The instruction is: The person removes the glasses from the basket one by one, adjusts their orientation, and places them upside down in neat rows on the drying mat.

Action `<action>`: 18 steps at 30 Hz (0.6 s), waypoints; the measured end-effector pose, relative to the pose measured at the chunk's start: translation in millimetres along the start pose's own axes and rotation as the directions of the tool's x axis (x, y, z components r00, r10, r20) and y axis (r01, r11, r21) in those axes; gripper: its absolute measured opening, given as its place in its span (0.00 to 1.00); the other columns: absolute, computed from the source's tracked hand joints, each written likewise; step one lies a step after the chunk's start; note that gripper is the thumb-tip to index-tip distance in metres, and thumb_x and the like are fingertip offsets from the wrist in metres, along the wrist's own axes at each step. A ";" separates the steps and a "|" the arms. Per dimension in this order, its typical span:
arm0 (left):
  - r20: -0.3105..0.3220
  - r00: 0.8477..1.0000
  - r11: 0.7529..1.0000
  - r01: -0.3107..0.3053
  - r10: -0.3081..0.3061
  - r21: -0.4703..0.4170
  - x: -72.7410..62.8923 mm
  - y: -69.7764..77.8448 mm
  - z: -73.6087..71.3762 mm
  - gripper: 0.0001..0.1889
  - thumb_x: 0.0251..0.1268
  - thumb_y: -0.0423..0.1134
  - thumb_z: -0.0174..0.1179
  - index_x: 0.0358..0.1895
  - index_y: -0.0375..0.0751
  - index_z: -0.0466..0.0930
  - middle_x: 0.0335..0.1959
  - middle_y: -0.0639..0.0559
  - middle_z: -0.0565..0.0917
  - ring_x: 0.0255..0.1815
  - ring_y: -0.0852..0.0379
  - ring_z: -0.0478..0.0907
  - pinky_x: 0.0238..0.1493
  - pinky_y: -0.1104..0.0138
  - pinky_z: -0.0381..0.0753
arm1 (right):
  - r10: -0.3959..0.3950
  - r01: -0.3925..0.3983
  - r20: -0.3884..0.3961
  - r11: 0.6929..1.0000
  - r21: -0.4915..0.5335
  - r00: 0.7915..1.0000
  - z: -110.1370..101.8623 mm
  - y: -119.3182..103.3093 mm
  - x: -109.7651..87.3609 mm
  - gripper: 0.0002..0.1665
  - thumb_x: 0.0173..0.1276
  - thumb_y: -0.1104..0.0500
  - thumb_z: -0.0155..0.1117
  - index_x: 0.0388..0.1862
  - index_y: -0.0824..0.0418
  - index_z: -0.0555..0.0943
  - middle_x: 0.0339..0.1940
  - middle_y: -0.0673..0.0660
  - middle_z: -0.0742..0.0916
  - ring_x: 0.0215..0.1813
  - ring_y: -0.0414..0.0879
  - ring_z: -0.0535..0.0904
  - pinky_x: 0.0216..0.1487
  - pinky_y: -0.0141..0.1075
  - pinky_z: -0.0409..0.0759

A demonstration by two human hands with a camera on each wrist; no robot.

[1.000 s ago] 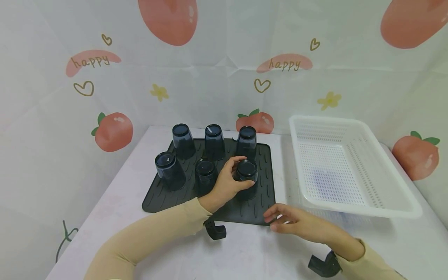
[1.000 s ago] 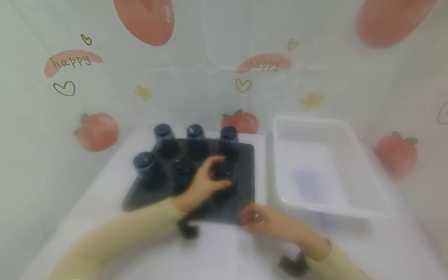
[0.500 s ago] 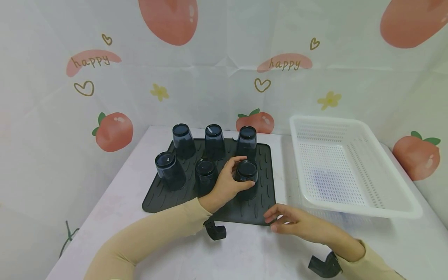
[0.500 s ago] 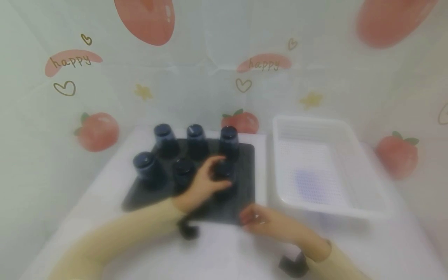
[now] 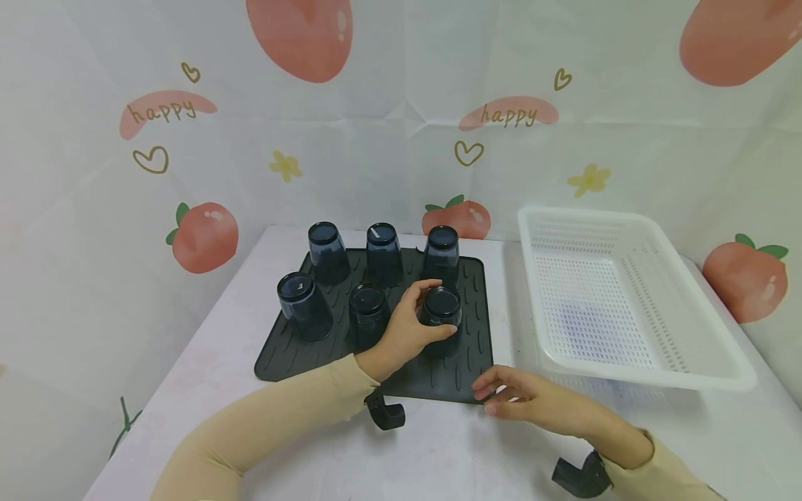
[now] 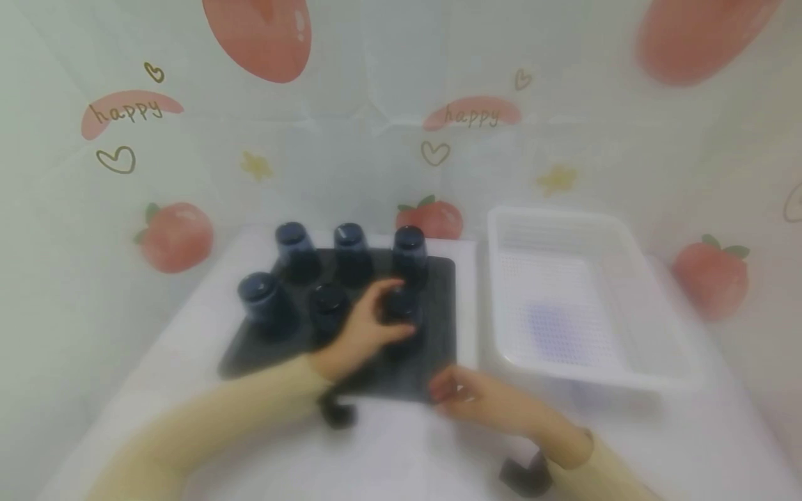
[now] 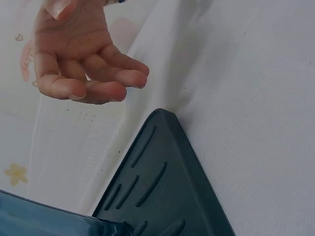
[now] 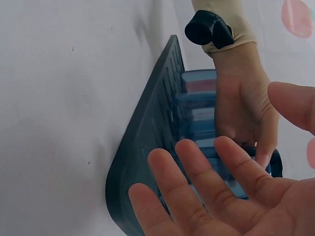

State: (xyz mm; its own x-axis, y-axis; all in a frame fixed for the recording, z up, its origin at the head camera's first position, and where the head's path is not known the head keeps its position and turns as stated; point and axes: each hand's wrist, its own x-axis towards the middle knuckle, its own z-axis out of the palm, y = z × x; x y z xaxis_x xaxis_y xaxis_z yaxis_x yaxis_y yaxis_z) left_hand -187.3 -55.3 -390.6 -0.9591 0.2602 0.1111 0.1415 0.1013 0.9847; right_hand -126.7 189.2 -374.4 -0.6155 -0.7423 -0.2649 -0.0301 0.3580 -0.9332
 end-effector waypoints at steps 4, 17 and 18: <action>0.003 1.000 1.000 -0.004 0.004 0.000 0.7 -0.9 -0.5 0.40 0.50 0.26 0.70 0.68 0.42 0.62 0.62 0.42 0.69 0.64 0.49 0.70 0.75 0.56 0.57 | -0.008 0.008 -0.001 1.000 -0.004 1.000 0.2 0.3 -0.1 0.19 0.74 0.57 0.56 0.58 0.66 0.72 0.57 0.62 0.80 0.57 0.58 0.76 0.50 0.30 0.76; 0.015 0.998 0.997 -0.069 0.068 0.020 -0.5 2.0 -2.7 0.39 0.51 0.28 0.71 0.69 0.40 0.62 0.66 0.40 0.67 0.66 0.51 0.68 0.74 0.55 0.59 | -0.019 0.019 -0.005 1.000 -0.015 1.000 0.5 1.2 -0.9 0.19 0.73 0.57 0.57 0.58 0.66 0.72 0.56 0.63 0.80 0.57 0.56 0.77 0.50 0.31 0.76; 0.014 0.997 0.997 -0.076 0.076 0.031 -0.8 3.6 -3.4 0.39 0.52 0.29 0.71 0.69 0.40 0.62 0.67 0.40 0.67 0.67 0.51 0.67 0.74 0.55 0.59 | -0.025 0.025 -0.006 1.000 -0.016 1.000 0.2 0.6 -1.0 0.19 0.73 0.57 0.57 0.58 0.67 0.72 0.56 0.63 0.80 0.57 0.56 0.77 0.49 0.31 0.76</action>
State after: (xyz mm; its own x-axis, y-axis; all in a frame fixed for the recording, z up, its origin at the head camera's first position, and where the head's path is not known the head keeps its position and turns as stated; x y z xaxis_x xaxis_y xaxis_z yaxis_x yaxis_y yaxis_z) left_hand -186.8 -58.4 -386.8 -0.9420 0.2810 0.1836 0.2218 0.1105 0.9688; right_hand -126.0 190.0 -374.7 -0.6193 -0.7476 -0.2400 -0.0579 0.3484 -0.9356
